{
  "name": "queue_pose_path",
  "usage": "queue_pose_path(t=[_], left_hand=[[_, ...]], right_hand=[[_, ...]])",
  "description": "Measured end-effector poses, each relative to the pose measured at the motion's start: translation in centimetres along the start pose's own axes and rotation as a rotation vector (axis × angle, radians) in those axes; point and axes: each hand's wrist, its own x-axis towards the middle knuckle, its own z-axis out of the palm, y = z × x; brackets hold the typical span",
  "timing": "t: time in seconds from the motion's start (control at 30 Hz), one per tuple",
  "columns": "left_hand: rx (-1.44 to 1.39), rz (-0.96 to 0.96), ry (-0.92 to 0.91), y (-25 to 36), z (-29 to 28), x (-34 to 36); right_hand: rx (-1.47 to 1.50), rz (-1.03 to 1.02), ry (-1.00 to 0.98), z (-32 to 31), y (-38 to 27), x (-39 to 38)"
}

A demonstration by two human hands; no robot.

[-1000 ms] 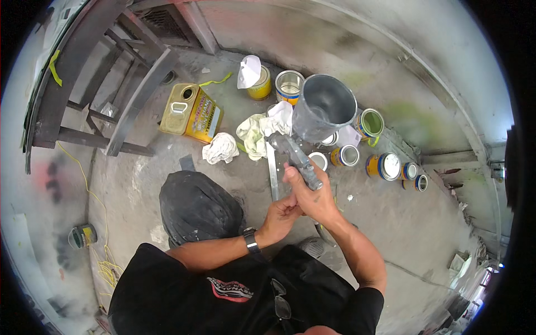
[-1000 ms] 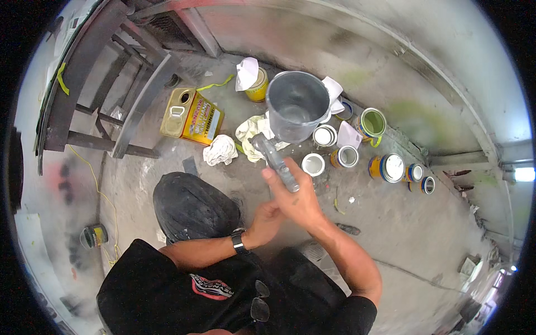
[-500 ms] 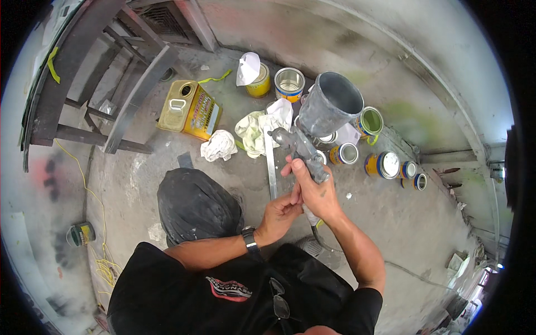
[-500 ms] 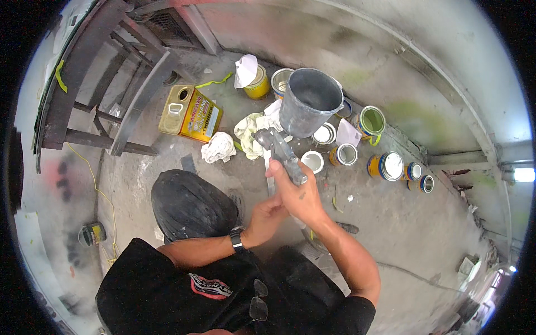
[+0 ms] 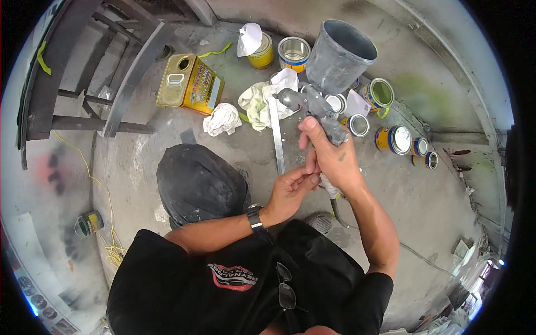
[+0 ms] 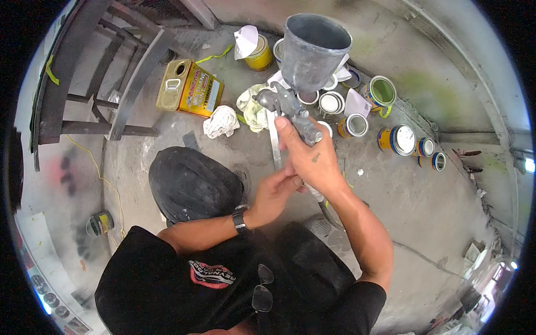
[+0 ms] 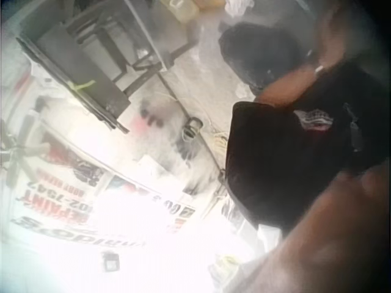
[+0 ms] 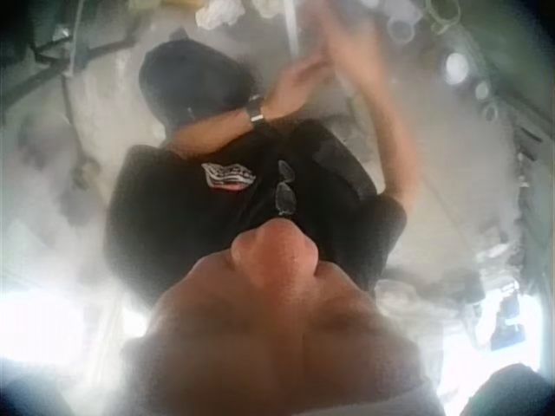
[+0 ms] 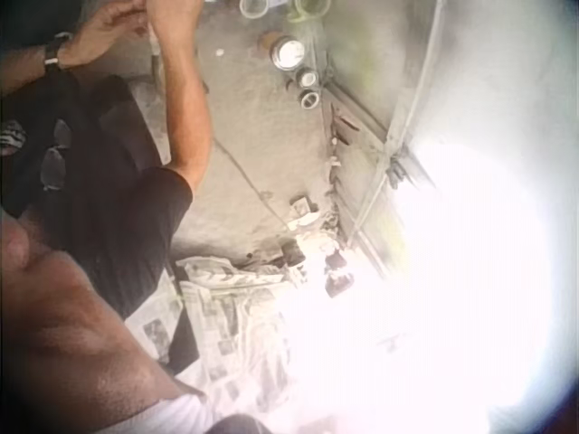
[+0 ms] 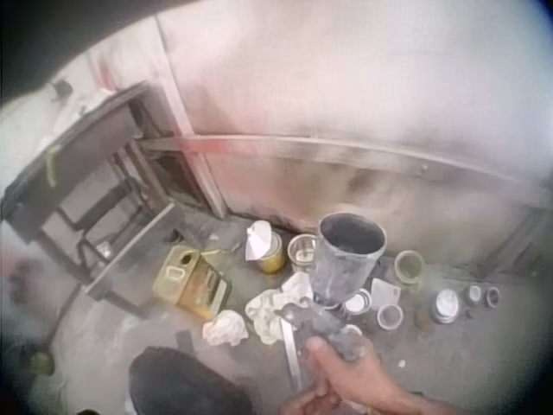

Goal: Mixing paint and pouring it into a spray gun for use.

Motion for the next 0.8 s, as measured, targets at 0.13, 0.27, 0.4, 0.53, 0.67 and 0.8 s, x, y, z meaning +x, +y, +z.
queue_pose_path(t=[0.13, 0.27, 0.4, 0.53, 0.67, 0.8], left_hand=[[-0.012, -0.009, 0.012, -0.2, -0.2, 0.0], [-0.04, -0.007, -0.002, -0.4, 0.0, -0.2], [-0.035, -0.014, -0.023, -0.4, -0.3, 0.0], [-0.063, -0.032, -0.008, 0.2, 0.2, 0.0], [-0.07, -0.038, -0.041, 0.1, -0.3, 0.0], [0.184, -0.071, -0.122, 0.8, -0.2, -0.4]], right_hand=[[-0.017, -0.002, 0.062, 0.6, -0.4, -0.3], [0.027, -0.012, 0.056, 0.2, -0.1, -0.5], [0.081, 0.021, -0.02, -0.5, -0.2, -0.3], [0.044, 0.073, 0.105, -0.8, 0.8, 0.2], [0.093, 0.046, 0.075, -0.4, 0.8, -0.1], [0.052, 0.025, 0.043, -0.3, 1.0, -0.3]])
